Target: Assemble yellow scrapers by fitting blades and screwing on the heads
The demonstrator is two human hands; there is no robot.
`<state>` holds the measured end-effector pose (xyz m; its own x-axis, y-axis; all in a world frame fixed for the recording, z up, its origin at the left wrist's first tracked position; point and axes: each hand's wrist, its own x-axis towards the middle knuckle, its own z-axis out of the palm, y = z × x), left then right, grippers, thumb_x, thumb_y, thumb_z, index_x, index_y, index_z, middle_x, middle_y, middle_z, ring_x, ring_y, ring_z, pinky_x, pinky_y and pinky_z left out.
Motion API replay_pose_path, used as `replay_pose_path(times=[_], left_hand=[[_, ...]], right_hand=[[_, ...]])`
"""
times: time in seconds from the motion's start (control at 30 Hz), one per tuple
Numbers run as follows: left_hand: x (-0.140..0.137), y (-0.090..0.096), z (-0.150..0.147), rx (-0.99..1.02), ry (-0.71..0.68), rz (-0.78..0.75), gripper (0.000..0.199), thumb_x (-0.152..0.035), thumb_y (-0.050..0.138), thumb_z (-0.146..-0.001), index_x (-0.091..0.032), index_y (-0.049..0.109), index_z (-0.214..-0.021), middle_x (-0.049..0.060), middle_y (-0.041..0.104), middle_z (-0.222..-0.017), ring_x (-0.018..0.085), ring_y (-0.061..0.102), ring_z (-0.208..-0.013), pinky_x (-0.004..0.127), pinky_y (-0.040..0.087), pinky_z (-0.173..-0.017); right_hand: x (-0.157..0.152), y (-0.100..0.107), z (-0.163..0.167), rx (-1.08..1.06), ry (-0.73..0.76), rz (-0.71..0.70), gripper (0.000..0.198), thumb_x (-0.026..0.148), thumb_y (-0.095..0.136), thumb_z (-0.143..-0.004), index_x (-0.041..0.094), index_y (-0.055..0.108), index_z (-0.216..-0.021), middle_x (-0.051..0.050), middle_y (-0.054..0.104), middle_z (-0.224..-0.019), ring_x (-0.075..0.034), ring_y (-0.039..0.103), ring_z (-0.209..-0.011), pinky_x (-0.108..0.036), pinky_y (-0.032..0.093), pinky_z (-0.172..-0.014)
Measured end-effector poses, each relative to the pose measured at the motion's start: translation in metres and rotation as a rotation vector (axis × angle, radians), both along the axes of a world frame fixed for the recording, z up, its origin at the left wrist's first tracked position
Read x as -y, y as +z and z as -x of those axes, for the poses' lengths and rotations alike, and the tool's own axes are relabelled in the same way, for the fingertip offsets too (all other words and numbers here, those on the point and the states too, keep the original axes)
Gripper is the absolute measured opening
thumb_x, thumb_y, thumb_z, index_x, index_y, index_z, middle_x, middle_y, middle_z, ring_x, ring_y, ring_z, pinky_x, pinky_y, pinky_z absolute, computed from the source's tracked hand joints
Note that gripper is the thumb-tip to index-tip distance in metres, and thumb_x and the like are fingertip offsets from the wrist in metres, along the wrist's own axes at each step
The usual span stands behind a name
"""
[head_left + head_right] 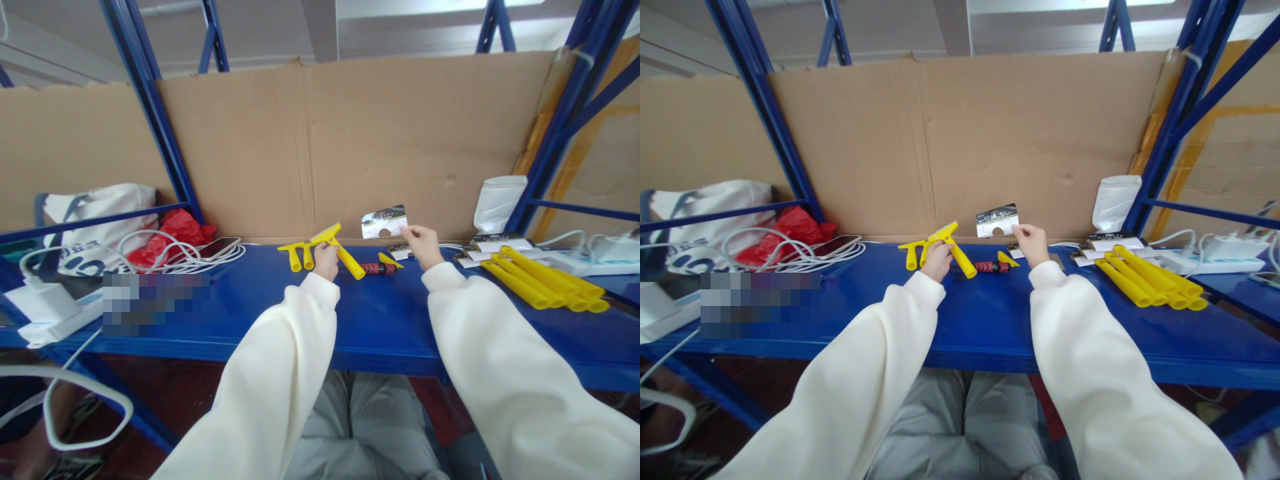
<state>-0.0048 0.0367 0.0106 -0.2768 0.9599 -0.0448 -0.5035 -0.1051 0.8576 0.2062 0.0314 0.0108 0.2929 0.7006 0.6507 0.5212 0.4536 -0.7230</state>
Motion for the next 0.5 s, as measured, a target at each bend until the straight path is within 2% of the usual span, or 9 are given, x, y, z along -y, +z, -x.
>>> replay_pose_path(times=[0.17, 0.37, 0.5], left_hand=[[-0.004, 0.001, 0.006, 0.164, 0.021, -0.03, 0.024, 0.008, 0.052, -0.076, -0.016, 0.052, -0.075, -0.004, 0.053, -0.067, 0.005, 0.054, -0.061, 0.018, 0.048, -0.067], [-0.011, 0.002, 0.012, 0.275, 0.187, 0.006, 0.029, 0.005, 0.056, -0.075, -0.018, 0.059, -0.092, -0.001, 0.061, -0.077, 0.009, 0.062, -0.071, 0.021, 0.052, -0.071], [-0.014, 0.001, 0.012, 0.323, 0.227, 0.027, 0.033, 0.007, 0.06, -0.072, -0.02, 0.058, -0.09, -0.001, 0.063, -0.081, 0.011, 0.065, -0.076, 0.022, 0.053, -0.071]], right_hand=[[-0.001, 0.001, 0.001, -0.148, 0.074, 0.022, 0.033, 0.049, 0.061, -0.078, 0.017, 0.068, -0.077, -0.005, 0.07, -0.079, -0.02, 0.065, -0.079, -0.034, 0.052, -0.078], [-0.001, 0.003, -0.002, -0.254, 0.182, -0.012, 0.039, 0.057, 0.07, -0.067, 0.018, 0.067, -0.071, -0.003, 0.068, -0.07, -0.015, 0.059, -0.065, -0.03, 0.051, -0.068], [-0.002, 0.002, 0.0, -0.255, 0.282, 0.022, 0.042, 0.059, 0.076, -0.059, 0.018, 0.068, -0.068, -0.002, 0.066, -0.065, -0.012, 0.055, -0.058, -0.027, 0.049, -0.06]])
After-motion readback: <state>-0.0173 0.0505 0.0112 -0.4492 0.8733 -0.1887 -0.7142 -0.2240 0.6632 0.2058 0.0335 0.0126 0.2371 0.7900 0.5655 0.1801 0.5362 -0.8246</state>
